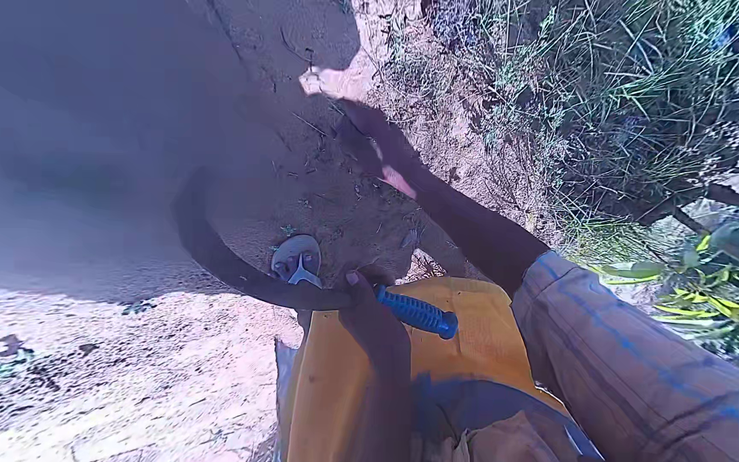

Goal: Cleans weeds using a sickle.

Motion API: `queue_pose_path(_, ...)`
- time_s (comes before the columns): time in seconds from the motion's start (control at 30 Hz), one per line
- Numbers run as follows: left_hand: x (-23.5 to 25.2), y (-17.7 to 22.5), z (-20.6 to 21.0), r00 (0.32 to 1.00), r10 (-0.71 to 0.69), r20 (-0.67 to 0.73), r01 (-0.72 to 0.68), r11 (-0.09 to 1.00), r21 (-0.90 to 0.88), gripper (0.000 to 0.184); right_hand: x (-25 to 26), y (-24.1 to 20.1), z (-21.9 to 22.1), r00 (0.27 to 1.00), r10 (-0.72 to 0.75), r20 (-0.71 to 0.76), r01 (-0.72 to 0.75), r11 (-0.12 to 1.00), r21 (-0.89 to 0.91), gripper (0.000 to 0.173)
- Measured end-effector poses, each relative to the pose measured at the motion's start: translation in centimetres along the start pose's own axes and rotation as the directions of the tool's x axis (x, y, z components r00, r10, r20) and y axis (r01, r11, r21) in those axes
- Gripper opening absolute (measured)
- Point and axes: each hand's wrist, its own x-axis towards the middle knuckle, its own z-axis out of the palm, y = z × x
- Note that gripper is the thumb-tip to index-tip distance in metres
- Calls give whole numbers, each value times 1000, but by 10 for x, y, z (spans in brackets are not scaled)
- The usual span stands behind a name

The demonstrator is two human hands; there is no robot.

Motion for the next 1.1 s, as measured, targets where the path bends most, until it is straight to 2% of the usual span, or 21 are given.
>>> queue_pose_path(0.03, 0, 1, 3, 1000, 8, 3, -8, 1000, 5, 27, 23, -24, 20, 984, -170, 48, 164, 981, 103, 32)
queue_pose_path(0.07, 1, 1, 5, 1000, 13, 4, -13, 1000, 14, 27, 56, -39, 41, 946, -320, 59, 312, 944, 106, 27)
queue_pose_path(0.1, 3, 2, 6, 1000, 22, 1, -22, 999, 30, 25, 85, -53, 53, 913, -403, 59, 401, 915, 43, 20)
queue_pose_path(0.13, 4, 4, 7, 999, 31, -6, -31, 999, 42, 24, 101, -61, 48, 907, -416, 64, 420, 905, -69, 18)
queue_pose_path(0.17, 5, 7, 9, 999, 34, -17, -33, 998, 52, 24, 103, -63, 26, 927, -371, 56, 375, 904, -207, 24)
queue_pose_path(0.2, 7, 9, 13, 999, 36, -22, -35, 998, 46, 25, 90, -60, -10, 964, -258, 66, 265, 905, -334, 37)
queue_pose_path(0.23, 7, 10, 15, 999, 32, -28, -31, 999, 37, 25, 66, -49, -47, 995, -75, 71, 99, 889, -447, 51)
queue_pose_path(0.27, 5, 12, 17, 999, 30, -34, -29, 999, 39, 25, 44, -25, -76, 994, 107, 14, -81, 829, -553, 58)
queue_pose_path(0.33, 2, 14, 20, 999, 35, -30, -33, 998, 54, 25, 14, 37, -119, 924, 359, -136, -343, 614, -711, 70)
queue_pose_path(0.4, 1, 8, 20, 999, 48, -25, -46, 996, 77, 24, -4, 83, -162, 877, 439, -197, -398, 432, -809, 82)
queue_pose_path(0.43, 0, 3, 19, 999, 48, -22, -45, 995, 91, 24, -10, 95, -184, 875, 433, -219, -393, 369, -842, 82)
queue_pose_path(0.5, 0, -6, 16, 998, 33, -44, -27, 992, 124, 23, -11, 109, -222, 876, 401, -268, -406, 314, -858, 77)
queue_pose_path(0.57, -2, -16, 11, 998, 9, -57, -1, 988, 152, 22, -10, 112, -247, 848, 420, -323, -465, 297, -834, 74)
queue_pose_path(0.63, -2, -22, 8, 999, 12, -32, -6, 983, 182, 23, -6, 110, -253, 814, 460, -355, -507, 262, -821, 72)
queue_pose_path(0.77, -4, -25, 8, 999, 40, 30, -45, 983, 175, 25, -13, 101, -229, 756, 531, -384, -594, 309, -743, 54)
queue_pose_path(0.87, -3, -20, 8, 999, 42, 29, -46, 986, 158, 24, -20, 110, -211, 721, 569, -395, -647, 349, -678, 56)
queue_pose_path(0.93, -1, -20, 3, 998, 40, 56, -47, 990, 132, 28, -32, 119, -202, 731, 559, -391, -652, 405, -642, 53)
queue_pose_path(1.0, 0, -19, -1, 997, 31, 64, -39, 991, 124, 31, -48, 129, -196, 739, 549, -390, -644, 407, -648, 56)
queue_pose_path(1.1, 3, -20, -6, 997, 19, 69, -25, 997, 78, 32, -78, 136, -189, 749, 540, -383, -656, 531, -536, 55)
